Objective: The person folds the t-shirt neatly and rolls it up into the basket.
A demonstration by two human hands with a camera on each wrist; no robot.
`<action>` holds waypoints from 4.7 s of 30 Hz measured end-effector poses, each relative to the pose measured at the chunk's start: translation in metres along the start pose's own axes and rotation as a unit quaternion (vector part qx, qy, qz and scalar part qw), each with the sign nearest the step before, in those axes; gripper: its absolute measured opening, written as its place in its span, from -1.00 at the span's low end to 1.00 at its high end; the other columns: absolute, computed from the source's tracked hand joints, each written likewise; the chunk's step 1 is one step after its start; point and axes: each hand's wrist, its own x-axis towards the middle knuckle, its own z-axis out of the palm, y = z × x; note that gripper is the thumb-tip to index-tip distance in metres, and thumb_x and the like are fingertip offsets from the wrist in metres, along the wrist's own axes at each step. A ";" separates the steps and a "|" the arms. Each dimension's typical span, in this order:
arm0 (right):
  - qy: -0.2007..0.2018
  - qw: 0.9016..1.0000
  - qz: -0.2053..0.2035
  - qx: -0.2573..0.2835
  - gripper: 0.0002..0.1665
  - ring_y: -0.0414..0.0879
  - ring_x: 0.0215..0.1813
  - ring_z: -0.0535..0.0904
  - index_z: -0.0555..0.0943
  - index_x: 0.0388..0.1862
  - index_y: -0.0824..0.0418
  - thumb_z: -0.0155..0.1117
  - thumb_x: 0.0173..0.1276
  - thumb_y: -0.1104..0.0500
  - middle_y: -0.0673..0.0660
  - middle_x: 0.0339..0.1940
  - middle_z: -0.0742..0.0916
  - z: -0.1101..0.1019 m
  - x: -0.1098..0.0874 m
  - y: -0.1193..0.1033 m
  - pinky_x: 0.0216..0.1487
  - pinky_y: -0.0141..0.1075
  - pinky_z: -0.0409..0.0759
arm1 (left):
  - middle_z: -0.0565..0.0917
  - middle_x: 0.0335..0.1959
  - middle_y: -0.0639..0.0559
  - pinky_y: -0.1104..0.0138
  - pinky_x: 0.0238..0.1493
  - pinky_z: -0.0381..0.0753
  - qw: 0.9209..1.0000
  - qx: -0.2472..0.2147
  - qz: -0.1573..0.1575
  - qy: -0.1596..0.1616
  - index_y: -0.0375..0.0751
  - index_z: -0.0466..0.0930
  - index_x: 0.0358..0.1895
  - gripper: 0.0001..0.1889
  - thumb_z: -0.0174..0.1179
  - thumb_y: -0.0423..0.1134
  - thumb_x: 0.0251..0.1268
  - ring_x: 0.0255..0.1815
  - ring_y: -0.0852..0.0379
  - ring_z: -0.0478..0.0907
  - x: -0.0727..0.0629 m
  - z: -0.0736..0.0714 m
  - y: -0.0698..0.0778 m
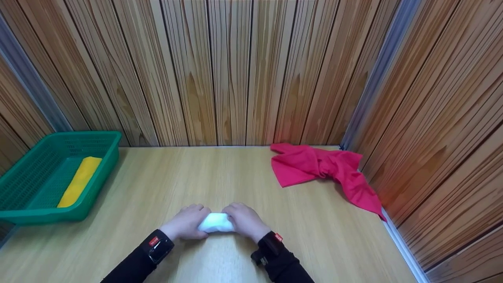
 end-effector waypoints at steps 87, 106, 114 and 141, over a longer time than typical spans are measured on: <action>0.123 0.969 0.213 0.005 -0.69 0.25 0.08 0.59 0.64 0.01 0.41 0.31 0.34 0.26 0.30 -0.05 0.71 -0.035 -0.054 0.055 0.18 0.07 0.46 | 0.24 0.06 -0.67 -0.32 0.15 0.24 0.842 -0.112 -0.486 0.206 -0.59 -0.09 0.42 -0.21 0.14 -0.14 0.42 0.05 -0.56 0.22 -0.156 -0.166 -0.232; 0.106 0.975 0.195 0.007 -0.69 0.20 0.03 0.61 0.65 0.00 0.39 0.33 0.33 0.26 0.24 -0.10 0.72 -0.030 -0.056 0.055 0.15 0.06 0.49 | 0.21 -0.07 -0.65 -0.30 -0.03 0.27 0.854 -0.112 -0.469 0.194 -0.64 0.04 0.32 -0.34 0.16 -0.25 0.42 -0.04 -0.55 0.15 -0.169 -0.151 -0.252; 0.098 0.978 0.186 0.004 -0.69 0.20 0.04 0.61 0.64 0.01 0.38 0.32 0.33 0.26 0.24 -0.09 0.72 -0.031 -0.056 0.057 0.15 0.07 0.49 | 0.38 -0.12 -0.57 -0.21 -0.12 0.35 0.887 -0.141 -0.428 0.100 -0.67 0.26 0.20 -0.50 0.11 -0.38 0.30 -0.14 -0.47 0.26 -0.179 -0.159 -0.249; 0.089 0.976 0.200 -0.002 -0.65 0.24 0.16 0.56 0.63 0.06 0.41 0.30 0.36 0.23 0.30 0.02 0.70 -0.060 -0.043 0.046 0.22 0.09 0.44 | 0.40 0.06 -0.60 -0.30 0.10 0.35 0.914 -0.126 -0.373 0.098 -0.69 0.22 0.25 -0.51 -0.01 -0.31 0.45 0.02 -0.49 0.36 -0.137 -0.197 -0.209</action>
